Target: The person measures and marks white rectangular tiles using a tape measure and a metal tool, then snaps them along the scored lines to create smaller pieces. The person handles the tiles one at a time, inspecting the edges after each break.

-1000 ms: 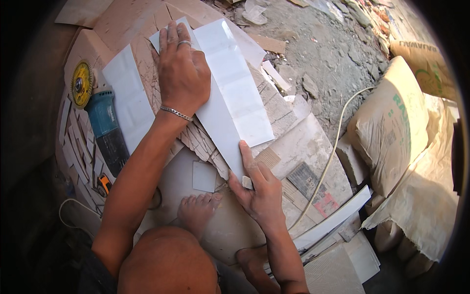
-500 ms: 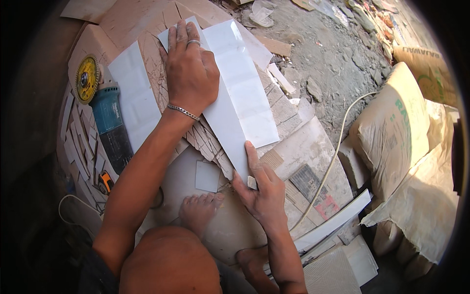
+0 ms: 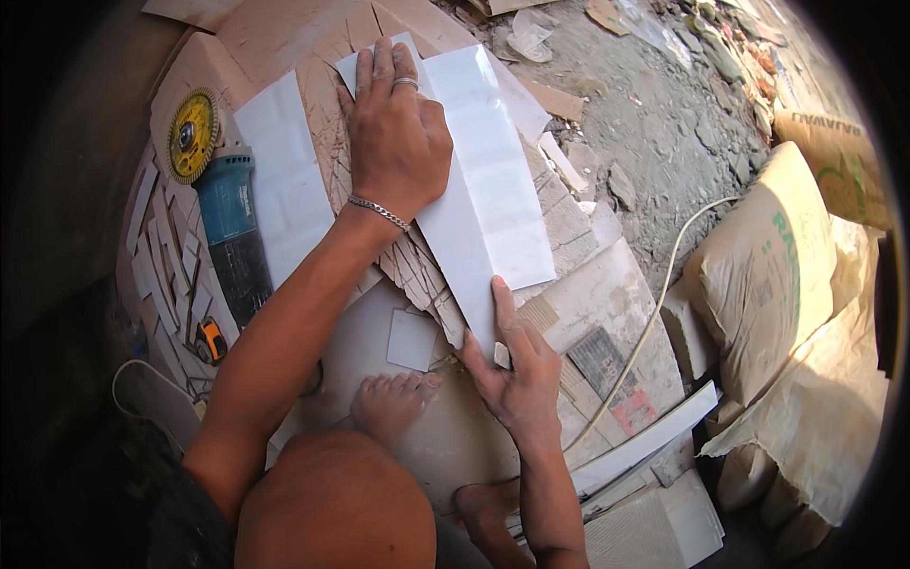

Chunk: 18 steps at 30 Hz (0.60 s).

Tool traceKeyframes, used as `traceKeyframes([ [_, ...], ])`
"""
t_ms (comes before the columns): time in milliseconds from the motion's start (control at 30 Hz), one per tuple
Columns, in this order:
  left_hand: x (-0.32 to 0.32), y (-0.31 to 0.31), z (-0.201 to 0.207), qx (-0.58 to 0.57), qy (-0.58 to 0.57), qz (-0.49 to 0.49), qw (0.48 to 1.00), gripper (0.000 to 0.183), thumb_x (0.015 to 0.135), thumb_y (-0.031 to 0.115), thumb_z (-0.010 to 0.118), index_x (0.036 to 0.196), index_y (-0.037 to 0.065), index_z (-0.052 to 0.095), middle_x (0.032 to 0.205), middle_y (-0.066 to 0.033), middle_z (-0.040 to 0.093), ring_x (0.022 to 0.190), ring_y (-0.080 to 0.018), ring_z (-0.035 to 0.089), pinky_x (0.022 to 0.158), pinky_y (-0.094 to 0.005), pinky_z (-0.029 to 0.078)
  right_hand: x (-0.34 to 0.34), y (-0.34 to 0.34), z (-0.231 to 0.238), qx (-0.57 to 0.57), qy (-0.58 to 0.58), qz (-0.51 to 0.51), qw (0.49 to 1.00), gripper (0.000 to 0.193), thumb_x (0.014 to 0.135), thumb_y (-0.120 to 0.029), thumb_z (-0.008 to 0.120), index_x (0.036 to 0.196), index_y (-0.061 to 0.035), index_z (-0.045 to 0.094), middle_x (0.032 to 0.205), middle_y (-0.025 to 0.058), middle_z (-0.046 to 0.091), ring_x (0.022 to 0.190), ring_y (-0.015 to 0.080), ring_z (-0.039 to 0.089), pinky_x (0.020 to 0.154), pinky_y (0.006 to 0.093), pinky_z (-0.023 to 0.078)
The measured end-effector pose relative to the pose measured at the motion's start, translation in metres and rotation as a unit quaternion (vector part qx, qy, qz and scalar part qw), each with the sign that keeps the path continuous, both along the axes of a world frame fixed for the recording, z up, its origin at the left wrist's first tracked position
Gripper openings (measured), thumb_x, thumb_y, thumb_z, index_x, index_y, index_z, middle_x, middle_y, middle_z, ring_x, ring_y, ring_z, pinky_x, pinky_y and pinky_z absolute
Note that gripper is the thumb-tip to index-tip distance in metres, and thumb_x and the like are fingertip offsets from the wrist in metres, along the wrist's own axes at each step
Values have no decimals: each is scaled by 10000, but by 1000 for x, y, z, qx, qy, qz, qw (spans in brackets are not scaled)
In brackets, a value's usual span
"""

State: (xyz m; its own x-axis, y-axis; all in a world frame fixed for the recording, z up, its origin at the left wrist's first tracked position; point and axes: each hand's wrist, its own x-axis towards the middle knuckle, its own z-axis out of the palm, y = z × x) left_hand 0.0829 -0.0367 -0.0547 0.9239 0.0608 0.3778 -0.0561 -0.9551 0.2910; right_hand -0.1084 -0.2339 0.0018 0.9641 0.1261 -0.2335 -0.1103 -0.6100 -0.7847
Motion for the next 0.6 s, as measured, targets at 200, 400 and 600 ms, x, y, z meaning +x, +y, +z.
traceKeyframes([
  [200,1,0,-1,-7,-8,-7,1000,595,1022,143,403,1559,-111,437,1643,-293,411,1575,-442,311,1307,-556,180,-2,-1,-5,-1,-36,-2,999,750,879,-170,831,1574,-164,551,771,95,623,629,239,641,616,381,545],
  [400,1,0,1,-2,1,5,1000,608,1001,156,435,1536,-133,450,1650,-289,401,1580,-453,295,1294,-611,178,1,-1,4,-24,-18,5,1000,709,882,-182,844,1541,-127,589,882,169,739,761,284,752,710,368,582],
  [600,1,-3,8,6,27,16,999,616,1000,164,423,1550,-112,449,1665,-282,384,1584,-463,281,1296,-612,163,0,-5,10,-68,-36,-2,997,723,881,-300,846,1549,-192,589,829,97,622,684,246,646,620,375,537],
])
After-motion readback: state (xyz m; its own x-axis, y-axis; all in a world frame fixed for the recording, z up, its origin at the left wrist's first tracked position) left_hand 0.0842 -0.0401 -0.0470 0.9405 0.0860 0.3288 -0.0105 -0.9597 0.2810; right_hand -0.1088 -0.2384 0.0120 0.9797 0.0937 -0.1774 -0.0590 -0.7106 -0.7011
